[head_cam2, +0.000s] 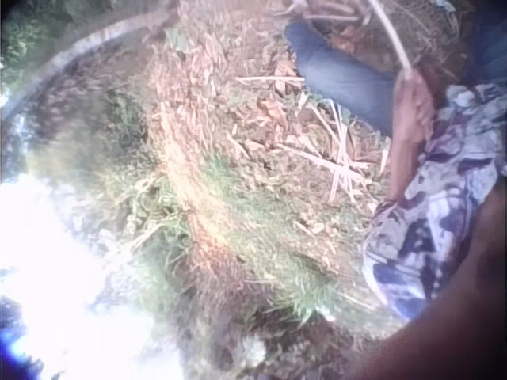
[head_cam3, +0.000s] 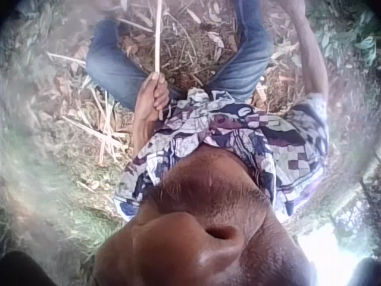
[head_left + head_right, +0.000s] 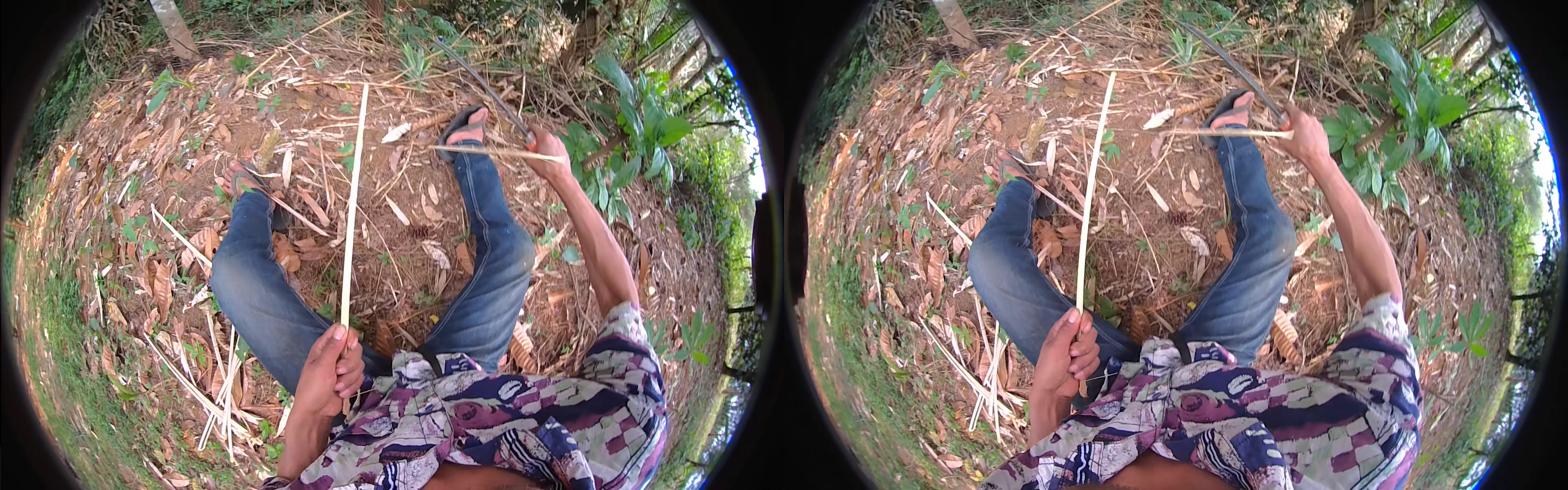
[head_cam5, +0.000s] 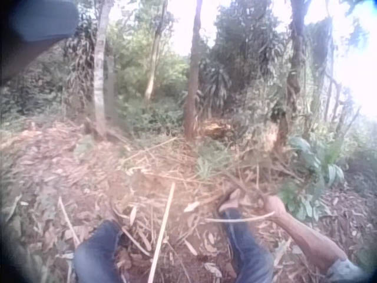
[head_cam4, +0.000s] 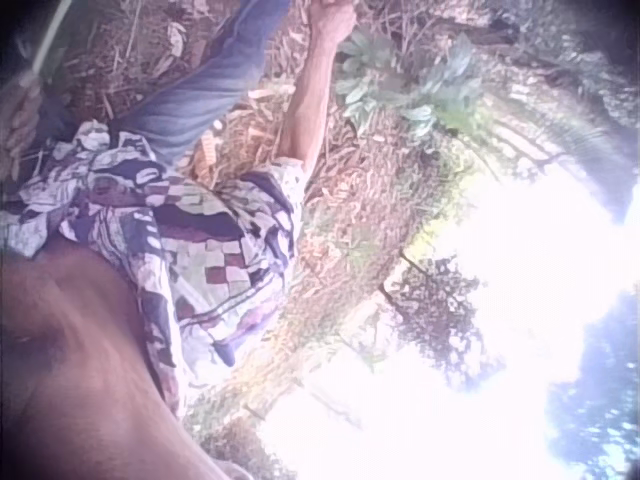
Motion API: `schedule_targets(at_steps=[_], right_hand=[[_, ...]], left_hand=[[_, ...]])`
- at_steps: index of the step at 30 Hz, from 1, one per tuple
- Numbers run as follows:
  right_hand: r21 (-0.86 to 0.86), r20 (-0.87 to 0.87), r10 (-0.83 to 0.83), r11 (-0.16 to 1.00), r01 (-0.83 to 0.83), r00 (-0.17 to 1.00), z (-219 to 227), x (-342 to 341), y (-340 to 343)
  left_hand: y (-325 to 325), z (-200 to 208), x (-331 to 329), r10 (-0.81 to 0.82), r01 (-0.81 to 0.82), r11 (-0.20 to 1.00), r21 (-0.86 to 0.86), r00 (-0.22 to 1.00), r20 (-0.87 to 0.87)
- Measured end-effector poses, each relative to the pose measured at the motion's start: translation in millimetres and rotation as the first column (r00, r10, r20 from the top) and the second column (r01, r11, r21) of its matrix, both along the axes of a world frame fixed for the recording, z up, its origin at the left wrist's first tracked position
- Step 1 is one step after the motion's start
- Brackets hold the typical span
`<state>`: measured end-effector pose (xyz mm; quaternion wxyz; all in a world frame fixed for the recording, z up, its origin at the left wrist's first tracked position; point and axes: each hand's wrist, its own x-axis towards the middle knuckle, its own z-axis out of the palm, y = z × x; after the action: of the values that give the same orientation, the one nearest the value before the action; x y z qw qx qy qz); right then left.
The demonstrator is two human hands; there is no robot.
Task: The person sits on the forest floor and uses a large machete to split long bamboo stalks into thin strips. They hold the stalks with one hand and repeatedly strike them with the machete to create uniform slivers, which are then placed on the ground.
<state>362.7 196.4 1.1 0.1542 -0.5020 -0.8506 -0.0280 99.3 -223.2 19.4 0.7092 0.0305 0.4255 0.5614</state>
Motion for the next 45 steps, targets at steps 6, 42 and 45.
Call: schedule_targets(at_steps=[6,42,45], right_hand=[[0.054,0.14,0.475,0.873,-0.485,0.869,23.4,-52.5,-99.3],[-0.614,-0.779,-0.389,0.637,-0.467,0.492,-57.7,-110.0,-249.4],[-0.605,-0.766,-0.38,0.698,-0.382,0.518,-66.0,-91.0,-230.5]], left_hand=[[45.5,-13.5,1.5,-0.084,0.09,0.994,0.061,0.993,-0.087],[147.4,-77.6,44.2,0.395,-0.265,0.892,0.367,0.851,-0.345],[143.0,-74.0,46.8,0.235,-0.108,0.959,0.261,0.818,-0.525]])
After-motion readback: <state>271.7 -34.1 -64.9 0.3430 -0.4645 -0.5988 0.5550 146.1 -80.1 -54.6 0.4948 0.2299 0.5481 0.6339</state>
